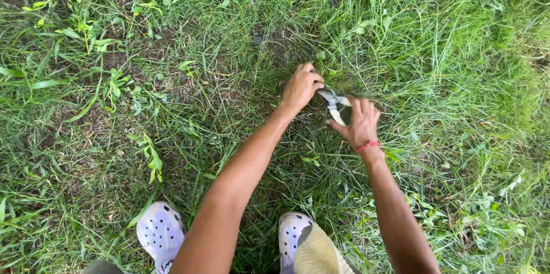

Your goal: The person uses hand shears to trim grass and weeds in a lawn area. They repeatedly grasp clumps of grass with one hand and cut them near the base with the shears, then drop the cuttings onto the ground. The camera remains in a first-person view focused on the hands and the grass throughout the clip.

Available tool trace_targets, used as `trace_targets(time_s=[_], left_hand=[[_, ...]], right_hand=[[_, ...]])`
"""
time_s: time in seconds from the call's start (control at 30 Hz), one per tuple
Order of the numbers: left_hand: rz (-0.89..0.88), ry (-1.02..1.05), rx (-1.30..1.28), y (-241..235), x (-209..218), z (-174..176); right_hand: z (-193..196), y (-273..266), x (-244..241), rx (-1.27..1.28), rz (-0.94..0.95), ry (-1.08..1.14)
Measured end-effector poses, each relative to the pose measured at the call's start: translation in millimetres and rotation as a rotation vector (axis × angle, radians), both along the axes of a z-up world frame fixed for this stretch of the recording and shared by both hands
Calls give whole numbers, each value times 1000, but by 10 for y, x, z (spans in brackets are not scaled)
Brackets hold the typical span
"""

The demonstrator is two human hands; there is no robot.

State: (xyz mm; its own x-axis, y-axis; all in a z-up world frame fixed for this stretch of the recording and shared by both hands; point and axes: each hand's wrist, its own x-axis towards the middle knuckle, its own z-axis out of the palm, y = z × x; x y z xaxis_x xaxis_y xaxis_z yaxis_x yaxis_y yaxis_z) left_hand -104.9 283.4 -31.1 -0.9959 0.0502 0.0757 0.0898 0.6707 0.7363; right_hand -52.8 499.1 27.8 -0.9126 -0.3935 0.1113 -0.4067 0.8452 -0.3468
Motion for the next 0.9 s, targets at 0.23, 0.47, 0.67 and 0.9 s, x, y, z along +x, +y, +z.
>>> trace_targets(time_s=[0.23, 0.47, 0.67, 0.9], left_hand=[[-2, -7, -73, -220, -170, -104], [55, -181, 131, -571, -295, 91], [2, -15, 101, -360, -223, 287], [29, -4, 104, 68, -491, -155]], right_hand=[[-433, -404, -305, 26, 85, -64], [-139, -42, -107, -61, 224, -82], [234, 388, 8, 116, -18, -49], [-193, 218, -484, 79, -42, -67]])
